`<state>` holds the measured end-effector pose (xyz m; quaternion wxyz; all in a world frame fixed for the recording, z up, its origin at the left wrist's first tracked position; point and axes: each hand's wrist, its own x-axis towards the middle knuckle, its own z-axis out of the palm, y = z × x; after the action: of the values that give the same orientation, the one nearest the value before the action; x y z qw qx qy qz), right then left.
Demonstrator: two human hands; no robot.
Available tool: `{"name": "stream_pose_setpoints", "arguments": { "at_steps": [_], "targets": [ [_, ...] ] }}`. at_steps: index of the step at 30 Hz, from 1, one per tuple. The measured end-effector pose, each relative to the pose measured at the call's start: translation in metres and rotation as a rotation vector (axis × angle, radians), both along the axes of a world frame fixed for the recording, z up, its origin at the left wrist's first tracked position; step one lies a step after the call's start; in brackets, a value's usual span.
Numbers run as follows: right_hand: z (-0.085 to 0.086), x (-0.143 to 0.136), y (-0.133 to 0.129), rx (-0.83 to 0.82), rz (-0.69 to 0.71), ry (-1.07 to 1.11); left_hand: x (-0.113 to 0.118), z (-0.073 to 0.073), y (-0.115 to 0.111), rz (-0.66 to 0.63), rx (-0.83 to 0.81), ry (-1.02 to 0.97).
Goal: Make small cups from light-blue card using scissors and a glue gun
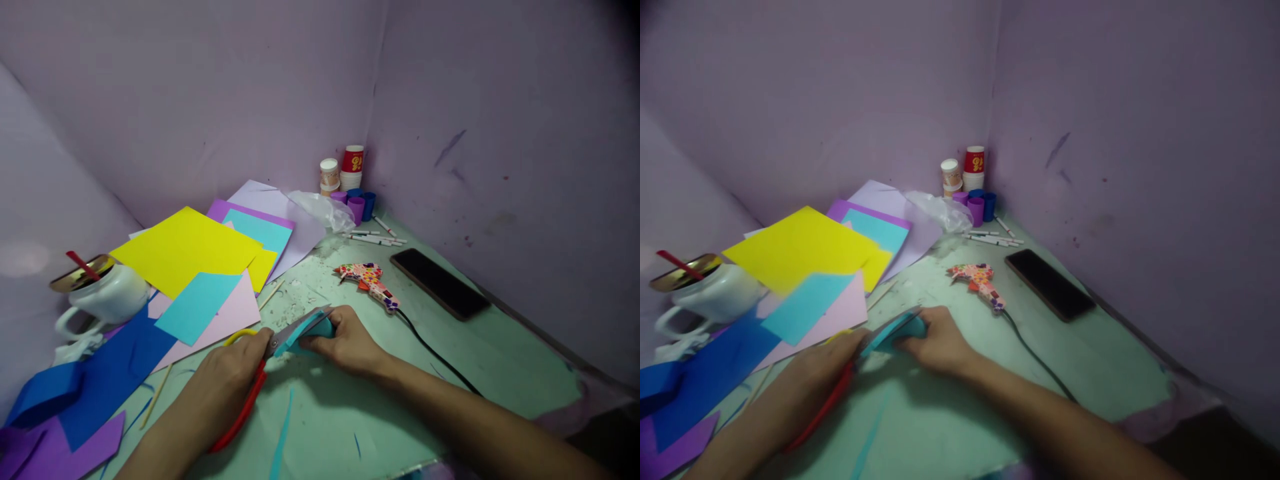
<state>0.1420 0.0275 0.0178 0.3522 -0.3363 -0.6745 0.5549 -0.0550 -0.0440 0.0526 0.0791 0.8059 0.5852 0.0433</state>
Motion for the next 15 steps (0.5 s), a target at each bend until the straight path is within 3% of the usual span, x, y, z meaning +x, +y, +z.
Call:
{"name": "stream_pose_setpoints", "arguments": {
  "at_steps": [12, 15],
  "targets": [
    [0.002, 0.002, 0.004, -0.032, -0.016, -0.003, 0.003, 0.005, 0.002, 0.004, -0.063, -0.182],
    [0.002, 0.004, 0.007, -0.113, -0.053, 0.021, -0.010, 0.007, 0.005, 0.162, -0.011, -0.163]
  ]
}}
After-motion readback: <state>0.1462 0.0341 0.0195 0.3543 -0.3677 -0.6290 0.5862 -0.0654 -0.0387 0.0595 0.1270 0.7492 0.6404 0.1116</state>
